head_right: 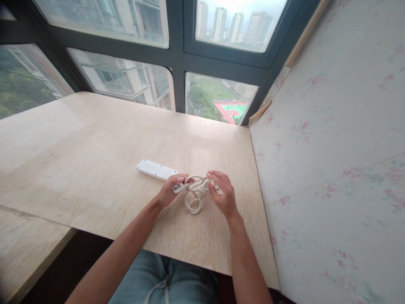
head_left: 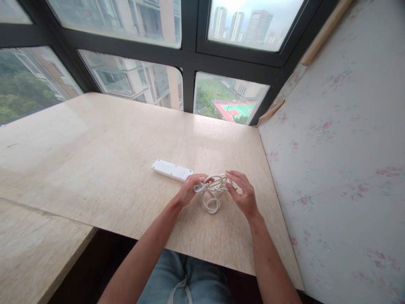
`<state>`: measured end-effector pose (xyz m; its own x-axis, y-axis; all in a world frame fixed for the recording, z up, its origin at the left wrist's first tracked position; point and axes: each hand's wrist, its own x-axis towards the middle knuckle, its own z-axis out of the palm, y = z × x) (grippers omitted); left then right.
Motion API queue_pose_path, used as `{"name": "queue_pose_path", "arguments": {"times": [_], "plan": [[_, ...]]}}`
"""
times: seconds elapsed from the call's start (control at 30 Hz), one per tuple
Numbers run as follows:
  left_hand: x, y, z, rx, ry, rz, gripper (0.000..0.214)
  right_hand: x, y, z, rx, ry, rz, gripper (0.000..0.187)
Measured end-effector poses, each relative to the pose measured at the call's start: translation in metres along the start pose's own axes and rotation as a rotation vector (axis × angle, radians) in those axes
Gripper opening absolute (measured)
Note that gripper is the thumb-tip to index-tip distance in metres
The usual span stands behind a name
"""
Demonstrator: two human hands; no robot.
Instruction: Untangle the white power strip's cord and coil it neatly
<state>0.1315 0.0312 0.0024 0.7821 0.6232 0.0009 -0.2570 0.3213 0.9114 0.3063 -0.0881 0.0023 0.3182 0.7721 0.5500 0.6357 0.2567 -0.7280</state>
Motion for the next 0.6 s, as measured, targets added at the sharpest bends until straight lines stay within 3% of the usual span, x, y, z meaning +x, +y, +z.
{"name": "queue_pose_path", "arguments": {"times": [0.13,0.3,0.43,0.6], "plan": [[-0.002,0.001,0.001,0.081,-0.066,0.020,0.039,-0.001,-0.005,0.002,-0.022,-0.072,-0.045,0.025],[0.000,-0.006,0.001,-0.050,-0.009,0.083,0.053,-0.002,-0.002,-0.001,0.025,0.025,0.067,0.017],[0.002,-0.008,0.001,-0.117,0.026,0.098,0.036,-0.002,0.001,-0.003,0.044,0.138,0.161,0.012],[0.001,-0.004,0.004,-0.140,0.037,0.092,0.032,-0.002,0.008,0.000,0.101,0.225,0.236,0.011]]}}
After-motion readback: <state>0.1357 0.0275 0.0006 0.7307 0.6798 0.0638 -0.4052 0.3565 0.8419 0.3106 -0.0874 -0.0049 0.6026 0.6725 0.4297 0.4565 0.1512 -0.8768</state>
